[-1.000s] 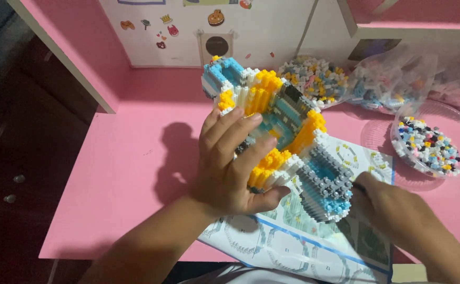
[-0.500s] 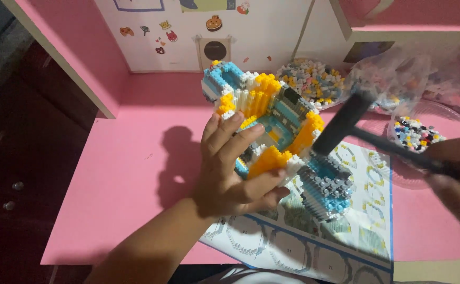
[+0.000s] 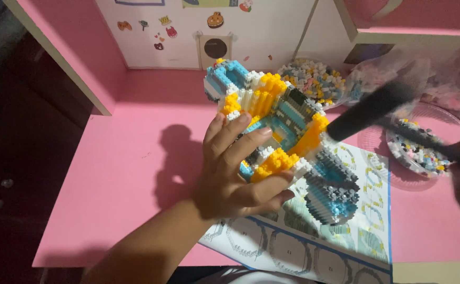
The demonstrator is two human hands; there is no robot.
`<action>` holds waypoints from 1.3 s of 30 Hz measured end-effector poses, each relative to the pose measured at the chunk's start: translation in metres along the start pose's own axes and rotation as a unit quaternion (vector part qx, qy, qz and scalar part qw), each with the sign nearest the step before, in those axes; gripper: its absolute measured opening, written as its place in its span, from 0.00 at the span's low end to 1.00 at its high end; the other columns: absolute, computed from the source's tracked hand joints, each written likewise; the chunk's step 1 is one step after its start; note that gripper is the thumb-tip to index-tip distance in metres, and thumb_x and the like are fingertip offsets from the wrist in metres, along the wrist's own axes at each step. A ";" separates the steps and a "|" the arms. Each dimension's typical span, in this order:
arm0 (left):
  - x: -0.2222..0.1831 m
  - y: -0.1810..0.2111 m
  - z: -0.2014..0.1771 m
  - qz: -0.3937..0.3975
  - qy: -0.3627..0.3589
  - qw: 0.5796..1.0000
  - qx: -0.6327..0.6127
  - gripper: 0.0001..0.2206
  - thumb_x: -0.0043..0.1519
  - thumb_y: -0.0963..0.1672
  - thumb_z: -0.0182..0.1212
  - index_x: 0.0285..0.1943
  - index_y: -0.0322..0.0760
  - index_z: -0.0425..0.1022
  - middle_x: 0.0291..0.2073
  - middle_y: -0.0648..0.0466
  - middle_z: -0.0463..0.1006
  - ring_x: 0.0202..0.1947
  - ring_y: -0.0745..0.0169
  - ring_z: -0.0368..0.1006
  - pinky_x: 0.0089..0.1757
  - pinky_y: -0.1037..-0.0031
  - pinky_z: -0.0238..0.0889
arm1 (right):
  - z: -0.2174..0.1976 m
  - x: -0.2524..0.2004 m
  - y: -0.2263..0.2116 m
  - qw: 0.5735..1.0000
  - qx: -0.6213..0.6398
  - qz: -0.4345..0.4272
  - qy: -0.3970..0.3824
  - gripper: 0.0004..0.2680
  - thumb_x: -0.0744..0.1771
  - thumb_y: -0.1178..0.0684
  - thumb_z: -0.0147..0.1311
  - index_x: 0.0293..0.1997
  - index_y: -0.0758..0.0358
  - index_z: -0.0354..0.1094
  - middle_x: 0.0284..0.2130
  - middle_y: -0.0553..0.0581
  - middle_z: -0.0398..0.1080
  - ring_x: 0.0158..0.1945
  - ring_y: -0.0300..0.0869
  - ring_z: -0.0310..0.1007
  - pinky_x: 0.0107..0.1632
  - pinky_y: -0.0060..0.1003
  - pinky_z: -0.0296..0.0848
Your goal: Assembling a robot model using small interlocking plastic blocks and a small hammer.
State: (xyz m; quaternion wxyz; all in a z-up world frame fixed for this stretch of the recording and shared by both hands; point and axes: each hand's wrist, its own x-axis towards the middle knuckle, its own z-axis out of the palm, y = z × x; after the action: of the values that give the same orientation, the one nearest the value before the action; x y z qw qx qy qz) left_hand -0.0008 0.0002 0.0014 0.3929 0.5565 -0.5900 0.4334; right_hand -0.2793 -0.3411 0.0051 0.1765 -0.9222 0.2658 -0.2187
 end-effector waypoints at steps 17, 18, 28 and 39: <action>0.000 0.002 -0.002 -0.007 -0.011 1.000 0.001 0.18 0.64 0.52 0.80 0.57 0.64 0.74 0.63 0.45 0.66 0.70 0.37 0.62 0.70 0.39 0.51 | -0.028 0.004 -0.126 0.984 -0.095 0.097 -0.112 0.16 0.66 0.62 0.45 0.35 0.57 0.88 0.10 0.61 0.64 0.15 0.45 0.58 0.24 0.39 0.53; 0.000 0.002 -0.002 -0.006 -0.010 1.000 0.003 0.18 0.64 0.51 0.80 0.57 0.63 0.74 0.64 0.45 0.65 0.70 0.37 0.61 0.71 0.40 0.51 | -0.023 -0.001 -0.103 0.995 -0.046 0.064 -0.062 0.12 0.67 0.64 0.47 0.39 0.62 0.83 0.12 0.62 0.63 0.16 0.46 0.57 0.24 0.39 0.52; 0.000 0.003 -0.002 -0.011 -0.019 1.000 0.001 0.16 0.66 0.55 0.74 0.57 0.61 0.72 0.63 0.44 0.66 0.69 0.36 0.63 0.70 0.38 0.51 | -0.028 -0.003 -0.130 0.997 -0.059 -0.033 -0.037 0.08 0.66 0.60 0.55 0.45 0.62 0.81 0.23 0.62 0.76 0.16 0.47 0.69 0.27 0.39 0.65; -0.001 0.005 -0.005 -0.015 -0.025 1.000 0.003 0.18 0.65 0.55 0.77 0.57 0.61 0.72 0.64 0.44 0.66 0.70 0.37 0.62 0.70 0.37 0.52 | -0.011 0.004 -0.074 0.994 -0.106 0.017 -0.026 0.07 0.67 0.62 0.50 0.39 0.64 0.78 0.23 0.61 0.70 0.26 0.49 0.70 0.36 0.42 0.63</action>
State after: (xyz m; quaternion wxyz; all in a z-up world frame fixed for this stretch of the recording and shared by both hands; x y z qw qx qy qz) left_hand -0.0059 0.0051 0.0021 0.3829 0.5772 -0.5897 0.4153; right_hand -0.2516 -0.2868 0.0484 0.0887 -0.9364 0.2985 -0.1620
